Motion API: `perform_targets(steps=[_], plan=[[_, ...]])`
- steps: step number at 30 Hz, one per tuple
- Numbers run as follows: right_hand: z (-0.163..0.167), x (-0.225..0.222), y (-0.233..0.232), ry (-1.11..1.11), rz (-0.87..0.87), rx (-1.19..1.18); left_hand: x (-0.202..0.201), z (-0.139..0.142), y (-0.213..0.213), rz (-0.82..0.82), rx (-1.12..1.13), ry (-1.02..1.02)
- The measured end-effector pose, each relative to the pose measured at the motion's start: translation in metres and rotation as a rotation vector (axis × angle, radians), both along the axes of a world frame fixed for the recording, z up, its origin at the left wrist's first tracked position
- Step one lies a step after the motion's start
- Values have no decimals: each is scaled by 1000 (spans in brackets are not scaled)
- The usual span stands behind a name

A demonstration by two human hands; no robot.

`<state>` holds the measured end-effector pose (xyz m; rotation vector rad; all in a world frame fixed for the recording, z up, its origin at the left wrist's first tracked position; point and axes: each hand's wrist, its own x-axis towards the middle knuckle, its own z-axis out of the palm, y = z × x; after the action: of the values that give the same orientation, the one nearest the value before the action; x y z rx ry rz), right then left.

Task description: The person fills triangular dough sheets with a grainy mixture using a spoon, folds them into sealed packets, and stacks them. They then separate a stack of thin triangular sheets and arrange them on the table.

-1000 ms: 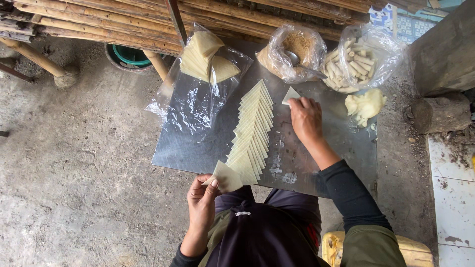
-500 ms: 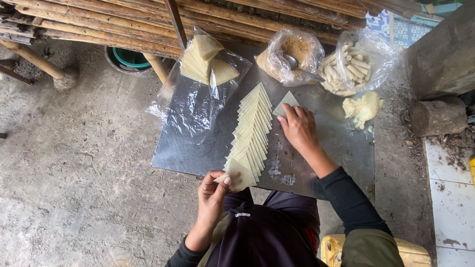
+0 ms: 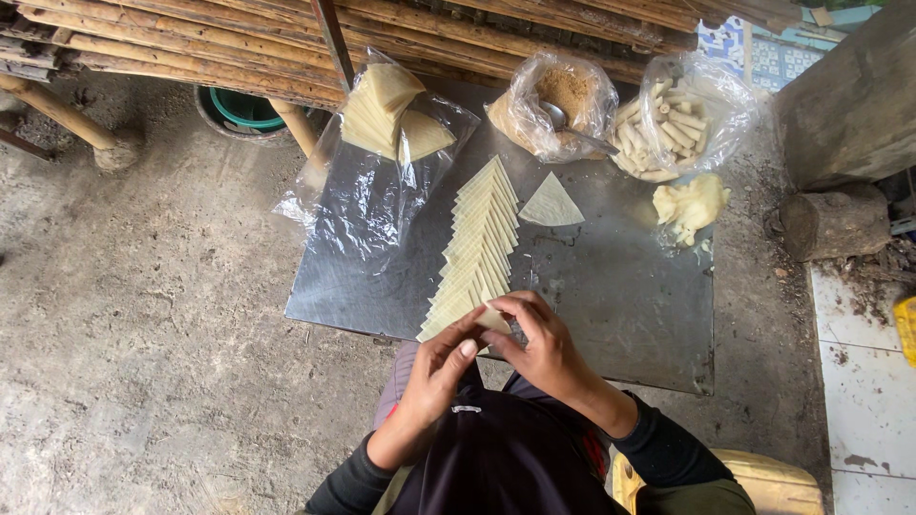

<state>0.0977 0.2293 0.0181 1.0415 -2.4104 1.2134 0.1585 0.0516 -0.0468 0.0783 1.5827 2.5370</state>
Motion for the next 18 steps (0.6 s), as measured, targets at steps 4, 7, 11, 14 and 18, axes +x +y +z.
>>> perform_targets(steps=[4,7,11,14,18], plan=[[-29,-13,23,-412,-56,-7,0,15,-4,-109,-66,66],[-50,-36,46,-694,-61,-157,1,16,-6,-83,-77,65],[-55,-93,75,-739,-186,-488,3,5,-23,80,-238,128],[-43,-129,93,-456,-406,-403,2,-6,-40,246,-276,137],[-39,-153,95,220,-536,133,1,-10,-54,443,-493,143]])
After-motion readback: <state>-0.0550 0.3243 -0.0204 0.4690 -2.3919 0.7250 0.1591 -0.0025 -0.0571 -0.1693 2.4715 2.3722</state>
